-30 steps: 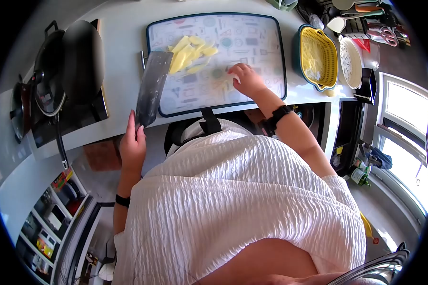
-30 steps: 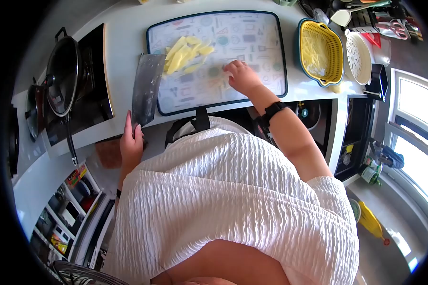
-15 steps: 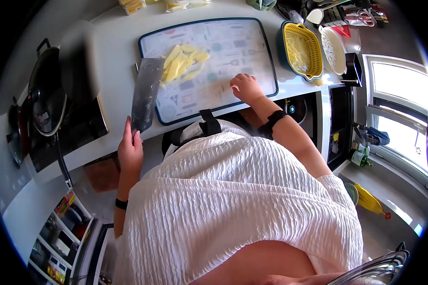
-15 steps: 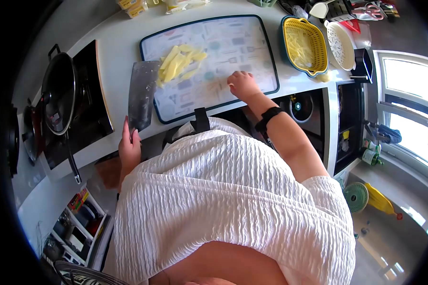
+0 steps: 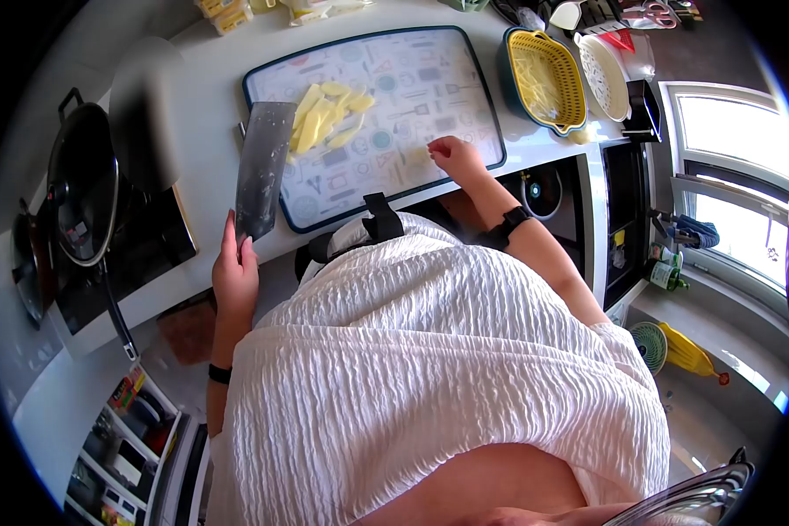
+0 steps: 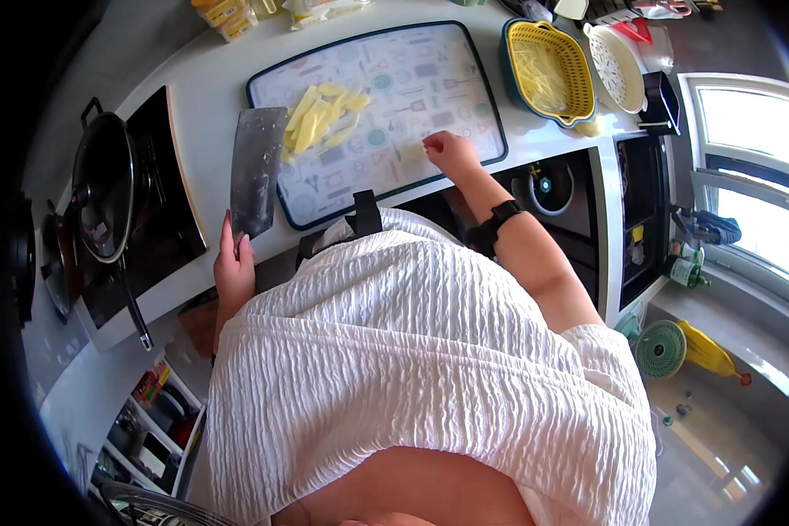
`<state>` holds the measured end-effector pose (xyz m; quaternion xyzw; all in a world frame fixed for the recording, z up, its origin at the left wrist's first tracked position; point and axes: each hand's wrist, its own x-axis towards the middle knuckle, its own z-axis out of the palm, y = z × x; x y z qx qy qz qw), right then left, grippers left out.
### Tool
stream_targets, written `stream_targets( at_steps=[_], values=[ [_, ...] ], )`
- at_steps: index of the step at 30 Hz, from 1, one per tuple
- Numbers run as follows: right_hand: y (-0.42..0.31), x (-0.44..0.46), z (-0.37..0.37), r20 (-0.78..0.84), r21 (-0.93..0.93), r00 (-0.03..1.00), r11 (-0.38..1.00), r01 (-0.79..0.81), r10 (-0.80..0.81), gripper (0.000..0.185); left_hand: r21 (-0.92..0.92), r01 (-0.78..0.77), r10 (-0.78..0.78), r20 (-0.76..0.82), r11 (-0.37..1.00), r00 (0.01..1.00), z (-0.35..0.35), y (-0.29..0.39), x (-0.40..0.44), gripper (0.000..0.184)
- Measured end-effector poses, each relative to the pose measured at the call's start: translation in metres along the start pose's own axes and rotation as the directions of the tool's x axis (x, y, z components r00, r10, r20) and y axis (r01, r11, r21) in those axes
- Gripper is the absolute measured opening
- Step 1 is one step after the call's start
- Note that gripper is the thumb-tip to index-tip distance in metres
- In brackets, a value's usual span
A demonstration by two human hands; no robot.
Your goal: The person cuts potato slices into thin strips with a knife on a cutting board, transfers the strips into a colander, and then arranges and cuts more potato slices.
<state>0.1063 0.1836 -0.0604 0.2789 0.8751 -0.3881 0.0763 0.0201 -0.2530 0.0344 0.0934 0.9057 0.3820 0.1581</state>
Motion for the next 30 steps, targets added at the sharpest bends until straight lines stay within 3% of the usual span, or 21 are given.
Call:
stream_targets(
  at_steps=[1,4,7,10,13,17,23,26,27,30],
  values=[
    [0.001,0.002,0.004,0.004,0.071,1.0,0.997,0.021,-0.021,0.025,0.006,-0.007,0.007,-0.003,1.0,1.0,0.0,-0.002,0.001,0.052],
    [-0.012,-0.001,-0.001,-0.149,-0.128,0.988,0.991,-0.048,0.029,0.027,0.011,-0.01,0.01,-0.005,1.0,1.0,0.001,-0.006,0.002,0.052],
    [-0.01,-0.002,0.004,-0.185,-0.181,0.982,0.981,-0.075,0.041,0.03,-0.005,0.006,-0.006,-0.006,1.0,1.0,0.001,-0.006,-0.002,0.052],
    [-0.022,-0.006,0.011,-0.063,-0.131,0.997,0.991,0.039,-0.048,0.035,0.0,-0.005,0.005,-0.022,1.0,1.0,0.004,-0.013,-0.005,0.051],
    [-0.034,-0.006,0.024,-0.052,-0.194,0.996,0.979,0.06,-0.071,0.039,0.005,0.008,-0.008,-0.031,1.0,1.0,0.007,-0.017,-0.009,0.051],
    [-0.026,0.0,0.031,0.0,-0.207,0.983,0.962,0.179,-0.183,0.03,-0.018,0.038,-0.038,-0.023,0.999,0.999,0.007,-0.013,-0.013,0.05],
    [-0.025,0.011,0.033,-0.037,-0.267,0.977,0.944,0.194,-0.211,0.021,-0.031,0.055,-0.055,-0.026,0.998,0.998,0.011,-0.006,-0.018,0.051],
    [-0.02,0.017,0.013,-0.002,-0.195,0.967,0.948,0.25,-0.255,0.018,-0.01,0.057,-0.058,-0.045,0.998,0.997,0.015,-0.001,-0.021,0.051],
    [-0.018,0.016,0.005,-0.104,-0.087,0.961,0.965,0.247,-0.255,0.017,0.002,0.058,-0.058,-0.052,0.998,0.997,0.016,0.002,-0.022,0.051],
    [-0.016,0.01,-0.053,-0.207,0.027,0.959,0.979,0.203,-0.194,0.016,0.03,0.018,-0.015,-0.091,0.999,0.996,0.02,0.006,-0.027,0.051]
  ],
)
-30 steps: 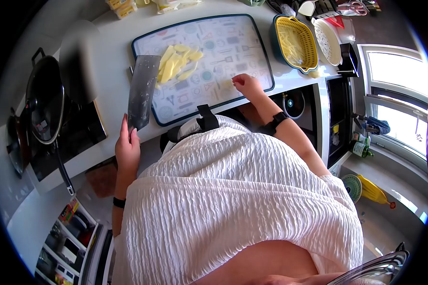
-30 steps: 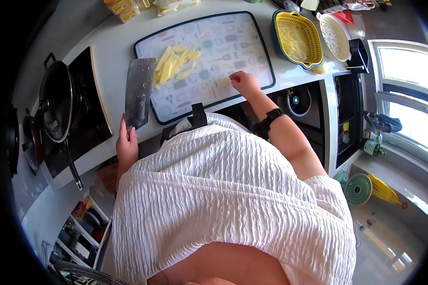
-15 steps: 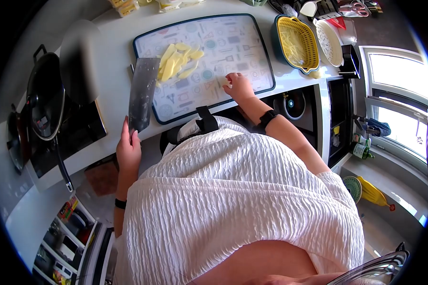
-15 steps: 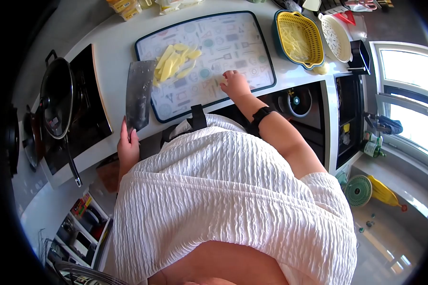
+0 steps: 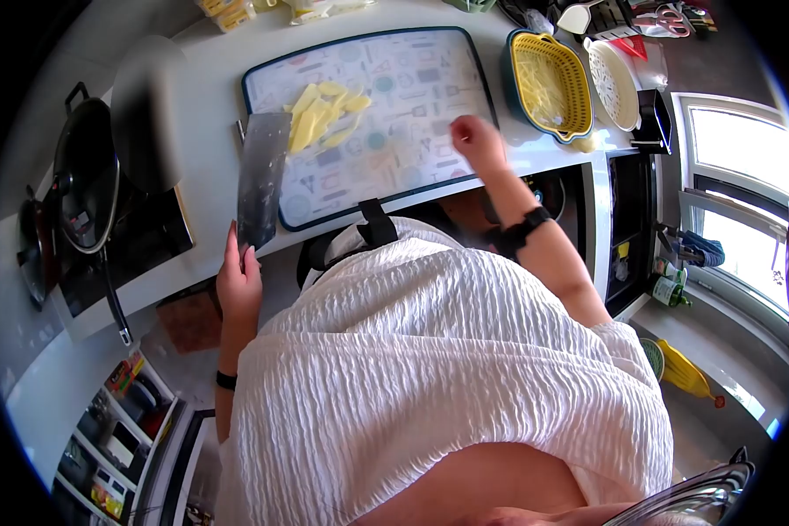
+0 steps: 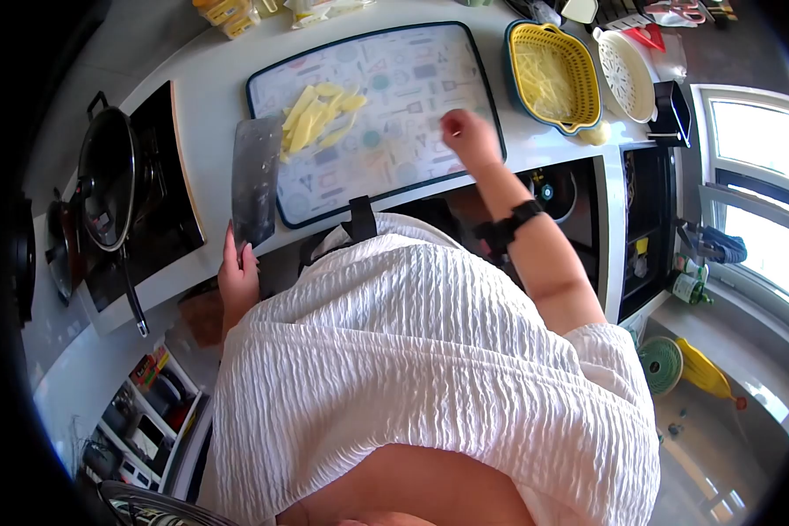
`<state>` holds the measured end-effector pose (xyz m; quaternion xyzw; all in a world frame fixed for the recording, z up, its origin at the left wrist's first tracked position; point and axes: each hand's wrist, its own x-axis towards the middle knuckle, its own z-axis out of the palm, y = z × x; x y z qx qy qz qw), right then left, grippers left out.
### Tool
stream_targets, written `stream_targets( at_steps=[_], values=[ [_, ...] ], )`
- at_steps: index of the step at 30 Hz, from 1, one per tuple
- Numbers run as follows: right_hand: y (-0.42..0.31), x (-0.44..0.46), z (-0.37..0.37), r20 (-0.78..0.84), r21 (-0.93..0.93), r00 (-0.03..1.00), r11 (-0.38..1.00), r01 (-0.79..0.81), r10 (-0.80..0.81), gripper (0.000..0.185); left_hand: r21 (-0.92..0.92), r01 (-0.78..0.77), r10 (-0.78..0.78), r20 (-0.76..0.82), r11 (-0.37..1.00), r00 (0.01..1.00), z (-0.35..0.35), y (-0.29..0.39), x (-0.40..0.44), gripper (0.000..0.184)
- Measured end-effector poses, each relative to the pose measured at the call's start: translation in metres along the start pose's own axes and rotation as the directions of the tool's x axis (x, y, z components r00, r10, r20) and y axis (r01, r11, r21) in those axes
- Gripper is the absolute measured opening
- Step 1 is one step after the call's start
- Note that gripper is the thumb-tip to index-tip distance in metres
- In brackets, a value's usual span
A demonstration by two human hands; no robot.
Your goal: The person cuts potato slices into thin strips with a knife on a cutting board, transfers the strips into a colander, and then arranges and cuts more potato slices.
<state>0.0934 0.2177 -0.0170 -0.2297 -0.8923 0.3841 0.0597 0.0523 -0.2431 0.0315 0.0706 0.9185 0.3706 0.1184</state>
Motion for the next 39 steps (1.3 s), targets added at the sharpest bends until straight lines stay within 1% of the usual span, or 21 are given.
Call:
stream_targets(
  at_steps=[2,5,7,8,11,12,15,17,19,20,23,24,27,28,31,34,35,36,37,38,39],
  values=[
    [0.008,0.007,-0.046,-0.142,-0.015,0.988,0.998,0.055,-0.056,0.015,-0.02,0.061,-0.061,0.016,0.998,0.998,0.0,0.006,-0.003,0.051],
    [0.028,0.02,-0.117,-0.42,-0.099,0.899,0.991,0.088,-0.122,0.013,-0.025,0.094,-0.093,0.006,0.995,0.996,0.005,0.016,-0.005,0.05],
    [0.057,0.036,-0.149,-0.547,0.034,0.834,0.994,0.108,-0.072,0.015,-0.026,0.097,-0.098,-0.008,0.995,0.995,0.009,0.023,-0.005,0.049],
    [0.058,0.041,-0.157,-0.601,0.047,0.799,0.997,0.06,-0.019,0.016,-0.029,0.098,-0.098,-0.011,0.995,0.995,0.01,0.027,-0.006,0.049],
    [0.097,0.064,-0.16,-0.448,-0.33,0.894,0.931,-0.154,-0.011,0.022,-0.024,0.072,-0.073,-0.038,0.997,0.997,0.016,0.036,-0.007,0.049],
    [0.112,0.066,-0.156,-0.264,-0.506,0.964,0.848,-0.157,0.021,0.033,-0.017,0.06,-0.061,-0.051,0.998,0.997,0.016,0.039,-0.008,0.049],
    [0.131,0.071,-0.149,-0.2,-0.657,0.979,0.737,-0.157,0.031,0.041,0.027,0.114,-0.113,-0.03,0.993,0.993,0.015,0.045,-0.011,0.05],
    [0.141,0.076,-0.153,-0.244,-0.601,0.968,0.792,-0.106,-0.055,0.037,0.027,0.089,-0.088,-0.052,0.996,0.995,0.017,0.046,-0.014,0.051],
    [0.109,0.068,-0.156,-0.322,-0.617,0.933,0.783,-0.078,-0.16,0.034,0.013,0.092,-0.091,-0.062,0.996,0.994,0.02,0.044,-0.016,0.051],
    [0.115,0.071,-0.157,-0.363,-0.53,0.925,0.842,-0.103,-0.115,0.035,-0.007,0.111,-0.111,-0.065,0.994,0.992,0.022,0.042,-0.017,0.051],
    [0.141,0.082,-0.159,-0.25,-0.602,0.964,0.795,-0.08,-0.092,0.04,-0.021,0.14,-0.142,-0.071,0.99,0.987,0.023,0.05,-0.021,0.051],
    [0.143,0.082,-0.155,-0.23,-0.664,0.962,0.747,-0.045,-0.147,0.044,-0.027,0.135,-0.137,-0.073,0.99,0.988,0.022,0.052,-0.023,0.051],
    [0.108,0.087,-0.163,-0.322,-0.621,0.946,0.764,-0.176,-0.044,0.047,-0.012,0.188,-0.189,-0.047,0.982,0.981,0.016,0.061,-0.028,0.05],
    [0.107,0.092,-0.162,-0.398,-0.546,0.917,0.808,-0.222,-0.018,0.044,-0.001,0.217,-0.217,-0.03,0.976,0.976,0.014,0.062,-0.031,0.05],
    [0.078,0.104,-0.159,-0.162,-0.576,0.982,0.798,-0.176,0.1,0.043,0.019,0.142,-0.14,-0.096,0.99,0.986,0.023,0.038,-0.038,0.049],
    [0.041,0.102,-0.112,-0.13,-0.596,0.969,0.797,0.095,-0.212,0.052,-0.022,0.205,-0.206,-0.067,0.978,0.976,0.026,0.036,-0.041,0.049],
    [0.02,0.103,-0.089,-0.039,-0.461,0.96,0.857,0.228,-0.277,0.051,-0.024,0.215,-0.216,-0.065,0.976,0.974,0.028,0.036,-0.042,0.049],
    [0.001,0.106,-0.065,0.11,-0.41,0.961,0.869,0.276,-0.253,0.047,-0.007,0.205,-0.205,-0.07,0.979,0.976,0.03,0.035,-0.044,0.049],
    [-0.027,0.099,-0.039,0.19,-0.393,0.936,0.85,0.35,-0.298,0.036,0.012,0.193,-0.191,-0.074,0.981,0.979,0.031,0.035,-0.045,0.049],
    [-0.045,0.097,-0.011,0.3,-0.217,0.925,0.927,0.306,-0.235,0.029,0.033,0.188,-0.185,-0.082,0.982,0.979,0.032,0.035,-0.048,0.049],
    [-0.061,0.096,0.019,0.368,-0.168,0.873,0.9,0.401,-0.32,0.024,0.056,0.184,-0.179,-0.09,0.981,0.98,0.034,0.036,-0.052,0.049]
  ],
)
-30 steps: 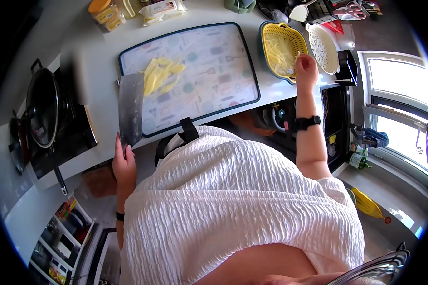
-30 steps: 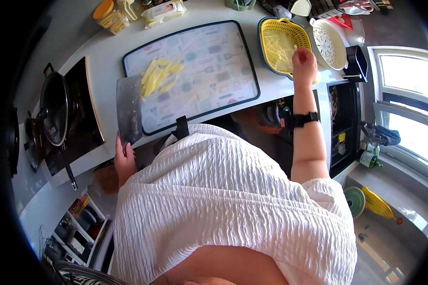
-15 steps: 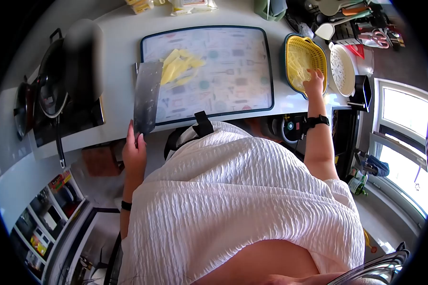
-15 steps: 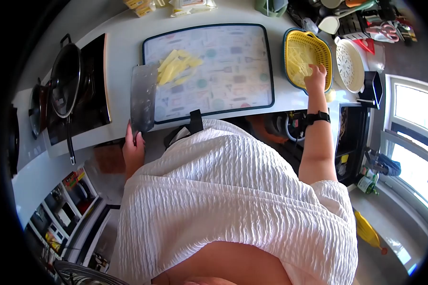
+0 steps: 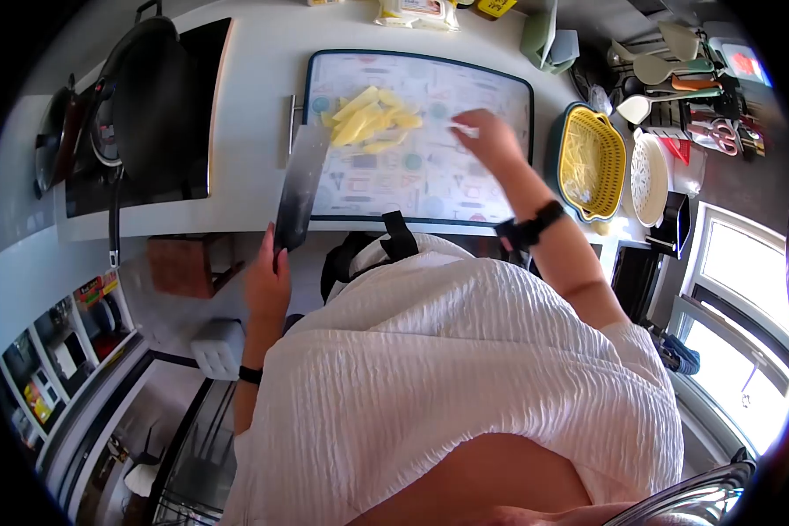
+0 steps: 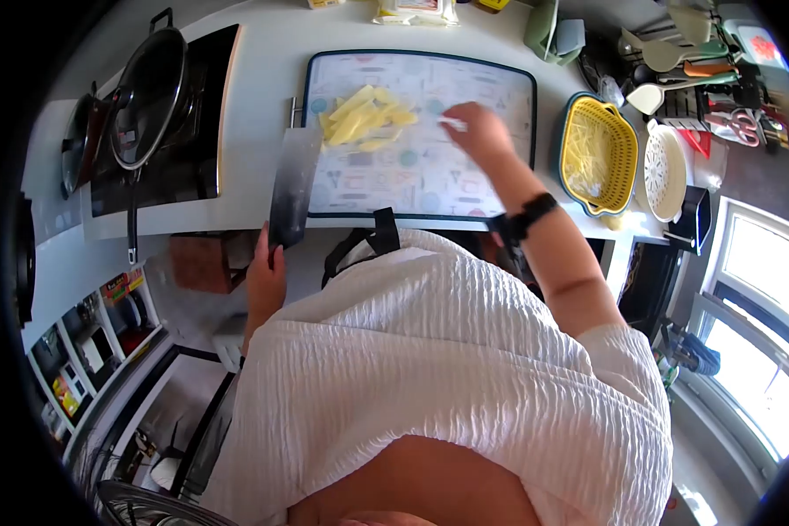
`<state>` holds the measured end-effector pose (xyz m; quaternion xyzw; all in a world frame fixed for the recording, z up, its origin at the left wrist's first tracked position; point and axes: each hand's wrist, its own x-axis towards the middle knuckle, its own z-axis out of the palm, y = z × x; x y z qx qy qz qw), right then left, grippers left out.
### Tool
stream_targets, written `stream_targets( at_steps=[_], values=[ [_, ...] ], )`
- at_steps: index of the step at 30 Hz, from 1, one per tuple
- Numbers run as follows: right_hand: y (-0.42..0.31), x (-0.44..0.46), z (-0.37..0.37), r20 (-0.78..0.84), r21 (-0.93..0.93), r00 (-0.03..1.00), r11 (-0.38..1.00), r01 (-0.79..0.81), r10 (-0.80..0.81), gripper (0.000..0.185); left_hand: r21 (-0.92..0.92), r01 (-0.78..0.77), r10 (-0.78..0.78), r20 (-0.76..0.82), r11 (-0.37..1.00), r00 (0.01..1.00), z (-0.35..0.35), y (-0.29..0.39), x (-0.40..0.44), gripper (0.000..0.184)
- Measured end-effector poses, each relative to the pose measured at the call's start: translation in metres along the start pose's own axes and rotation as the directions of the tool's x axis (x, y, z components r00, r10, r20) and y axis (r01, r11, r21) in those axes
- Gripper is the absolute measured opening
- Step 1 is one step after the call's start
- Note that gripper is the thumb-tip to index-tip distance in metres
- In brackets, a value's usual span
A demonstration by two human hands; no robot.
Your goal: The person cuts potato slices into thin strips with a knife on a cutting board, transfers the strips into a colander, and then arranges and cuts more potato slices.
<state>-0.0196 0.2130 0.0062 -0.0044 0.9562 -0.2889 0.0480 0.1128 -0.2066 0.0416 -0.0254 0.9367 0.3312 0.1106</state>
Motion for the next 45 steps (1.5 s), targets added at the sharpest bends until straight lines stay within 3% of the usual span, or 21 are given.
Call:
stream_targets(
  at_steps=[3,4,6,11,15,18,19,22,25,28,31,34,35,38,42,43,45],
  values=[
    [-0.056,0.043,0.055,0.104,0.029,0.96,0.966,0.257,-0.259,0.021,0.025,0.035,-0.035,0.013,0.999,0.999,0.001,-0.01,-0.015,0.048],
    [-0.072,0.055,0.068,0.207,-0.042,0.939,0.956,0.29,-0.275,0.023,0.026,0.056,-0.056,0.025,0.998,0.998,0.001,-0.013,-0.021,0.047],
    [-0.094,0.063,0.085,0.258,-0.117,0.9,0.914,0.39,-0.351,0.027,0.03,0.09,-0.09,0.004,0.996,0.996,-0.001,-0.013,-0.034,0.047],
    [-0.1,0.078,0.104,0.369,-0.243,0.891,0.897,0.368,-0.266,0.03,-0.002,0.228,-0.228,0.003,0.974,0.974,-0.004,-0.015,-0.058,0.048],
    [-0.093,0.093,0.097,0.455,-0.16,0.863,0.933,0.323,-0.22,0.024,-0.024,0.246,-0.247,-0.023,0.969,0.969,0.0,-0.022,-0.063,0.048],
    [-0.093,0.095,0.089,0.476,-0.19,0.847,0.912,0.363,-0.237,0.027,-0.022,0.243,-0.244,-0.054,0.97,0.968,0.006,-0.029,-0.063,0.048],
    [-0.093,0.089,0.087,0.397,-0.189,0.865,0.894,0.406,-0.309,0.028,-0.019,0.24,-0.241,-0.062,0.971,0.969,0.008,-0.03,-0.062,0.048],
    [-0.077,0.09,0.11,0.29,-0.192,0.921,0.928,0.32,-0.258,0.031,-0.07,0.191,-0.197,-0.103,0.979,0.975,0.016,-0.039,-0.06,0.049],
    [-0.094,0.09,0.101,0.479,-0.219,0.871,0.947,0.236,-0.106,0.029,-0.083,0.192,-0.199,-0.087,0.978,0.976,0.016,-0.037,-0.056,0.049],
    [-0.094,0.082,0.095,0.493,-0.195,0.849,0.927,0.322,-0.191,0.03,-0.083,0.198,-0.204,-0.062,0.977,0.977,0.013,-0.036,-0.052,0.05],
    [-0.086,0.073,0.082,0.442,0.05,0.887,0.991,0.126,-0.135,0.029,-0.099,0.168,-0.175,-0.063,0.981,0.983,0.014,-0.037,-0.048,0.049],
    [-0.061,0.056,0.059,0.435,0.19,0.889,0.98,0.065,-0.143,0.031,-0.074,0.156,-0.16,-0.05,0.985,0.986,0.015,-0.039,-0.044,0.049],
    [-0.057,0.047,0.047,0.493,0.11,0.868,0.994,-0.005,-0.05,0.031,-0.077,0.146,-0.15,-0.054,0.986,0.987,0.016,-0.039,-0.043,0.049],
    [-0.029,0.026,0.034,0.574,0.02,0.819,1.0,-0.022,0.006,0.031,-0.087,0.133,-0.137,-0.048,0.987,0.989,0.018,-0.038,-0.039,0.049],
    [0.016,0.009,0.052,0.261,0.014,0.95,0.984,0.176,-0.173,0.019,-0.086,0.128,-0.13,-0.014,0.988,0.991,0.013,-0.029,-0.031,0.049],
    [0.023,0.006,0.056,0.172,-0.051,0.975,0.987,0.155,-0.144,0.016,-0.083,0.122,-0.123,-0.011,0.989,0.992,0.012,-0.028,-0.03,0.049],
    [0.024,0.0,0.056,0.188,0.067,0.98,0.995,-0.072,0.058,0.02,-0.076,0.127,-0.125,0.021,0.989,0.992,0.009,-0.026,-0.028,0.049]
  ],
)
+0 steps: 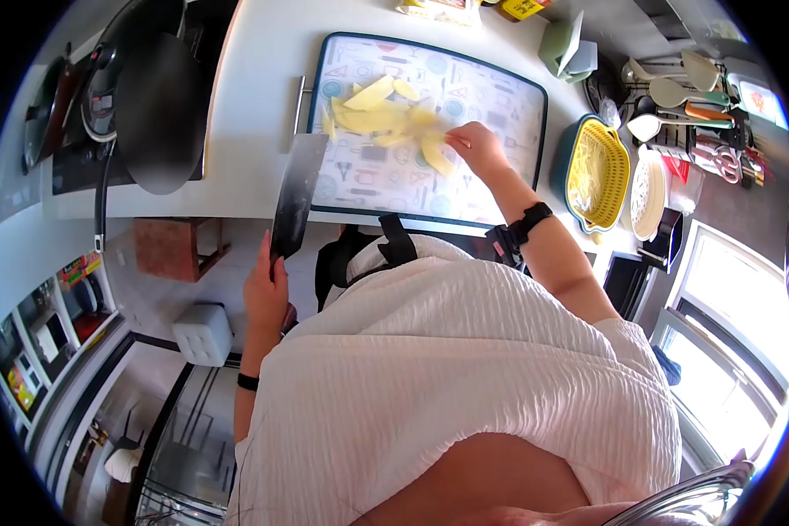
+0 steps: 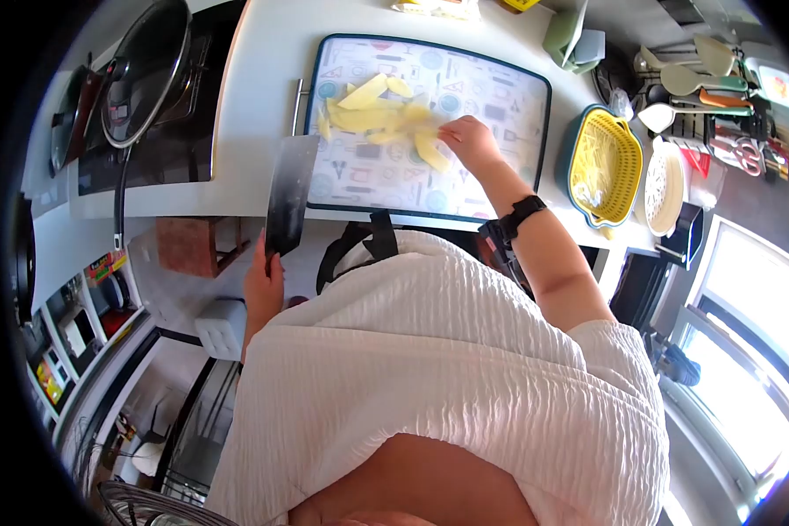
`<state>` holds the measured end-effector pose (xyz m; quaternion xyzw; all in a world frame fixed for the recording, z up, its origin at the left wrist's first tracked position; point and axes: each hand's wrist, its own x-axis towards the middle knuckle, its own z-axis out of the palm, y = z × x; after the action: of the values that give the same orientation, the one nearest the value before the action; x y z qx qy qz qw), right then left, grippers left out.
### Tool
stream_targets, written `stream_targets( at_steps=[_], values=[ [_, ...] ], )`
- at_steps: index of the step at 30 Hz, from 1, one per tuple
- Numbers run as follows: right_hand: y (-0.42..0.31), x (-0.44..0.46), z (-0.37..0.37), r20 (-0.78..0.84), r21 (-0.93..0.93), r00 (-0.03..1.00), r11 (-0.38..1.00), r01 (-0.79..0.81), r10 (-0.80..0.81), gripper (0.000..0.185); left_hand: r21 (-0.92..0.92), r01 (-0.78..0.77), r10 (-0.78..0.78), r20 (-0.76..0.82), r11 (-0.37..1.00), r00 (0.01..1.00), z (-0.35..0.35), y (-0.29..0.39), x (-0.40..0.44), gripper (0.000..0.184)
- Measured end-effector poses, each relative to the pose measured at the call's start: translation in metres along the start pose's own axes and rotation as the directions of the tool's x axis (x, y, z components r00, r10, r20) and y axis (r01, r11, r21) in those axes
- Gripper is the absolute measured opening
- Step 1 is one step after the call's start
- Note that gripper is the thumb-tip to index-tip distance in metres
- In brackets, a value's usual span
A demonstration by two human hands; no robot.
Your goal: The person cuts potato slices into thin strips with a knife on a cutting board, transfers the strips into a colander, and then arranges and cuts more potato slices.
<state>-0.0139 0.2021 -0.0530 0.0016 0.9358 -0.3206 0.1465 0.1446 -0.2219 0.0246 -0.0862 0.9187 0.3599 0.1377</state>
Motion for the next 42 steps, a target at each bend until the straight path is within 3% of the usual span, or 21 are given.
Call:
stream_targets(
  at_steps=[1,4,7,8,11,18,21,33,36,39,41,42],
  values=[
    [0.0,-0.003,0.0,0.01,0.08,0.995,0.992,-0.1,0.1,0.022,0.004,0.001,-0.001,0.015,1.0,1.0,-0.001,0.001,0.001,0.049],
    [-0.019,-0.018,-0.008,0.243,0.229,0.945,0.933,-0.277,0.221,0.028,0.024,-0.013,0.013,0.036,1.0,0.999,-0.003,0.002,0.005,0.049],
    [-0.022,-0.02,0.009,0.118,-0.02,0.976,0.983,-0.18,0.181,0.032,0.009,-0.076,0.076,0.017,0.997,0.997,0.001,-0.002,0.008,0.049],
    [-0.028,-0.021,0.01,0.154,-0.058,0.977,0.989,-0.139,0.147,0.028,0.018,-0.074,0.073,0.025,0.997,0.997,0.0,-0.001,0.009,0.049],
    [-0.024,-0.032,0.03,-0.068,-0.2,0.998,0.98,0.004,-0.018,0.026,0.04,-0.066,0.065,0.04,0.997,0.997,-0.004,0.005,0.01,0.049],
    [-0.009,-0.04,0.051,-0.131,-0.207,0.99,0.975,-0.076,0.05,0.033,0.014,-0.05,0.049,0.063,0.999,0.997,-0.01,0.01,0.011,0.048],
    [-0.012,-0.042,0.054,-0.249,-0.202,0.964,0.979,0.039,-0.09,0.037,0.03,-0.055,0.053,0.056,0.998,0.997,-0.01,0.008,0.01,0.048],
    [-0.016,-0.023,0.04,-0.046,-0.228,0.984,0.961,0.156,-0.171,0.037,0.03,-0.021,0.018,0.092,0.999,0.996,-0.015,0.005,0.01,0.048],
    [-0.039,-0.018,0.028,-0.107,-0.321,0.97,0.931,0.172,-0.216,0.031,0.041,-0.026,0.024,0.059,0.999,0.998,-0.012,-0.004,0.008,0.048],
    [-0.058,0.029,0.018,-0.041,-0.299,0.953,0.914,0.276,-0.301,0.026,0.06,-0.029,0.026,0.037,0.998,0.999,-0.012,-0.009,0.004,0.049],
    [-0.075,0.062,0.022,-0.079,-0.344,0.921,0.878,0.333,-0.381,0.023,0.071,-0.022,0.02,0.03,0.997,0.999,-0.016,-0.008,0.001,0.049],
    [-0.087,0.077,0.02,-0.012,-0.365,0.929,0.867,0.34,-0.37,0.023,0.075,-0.014,0.012,0.026,0.997,1.0,-0.017,-0.008,-0.002,0.049]
  ],
)
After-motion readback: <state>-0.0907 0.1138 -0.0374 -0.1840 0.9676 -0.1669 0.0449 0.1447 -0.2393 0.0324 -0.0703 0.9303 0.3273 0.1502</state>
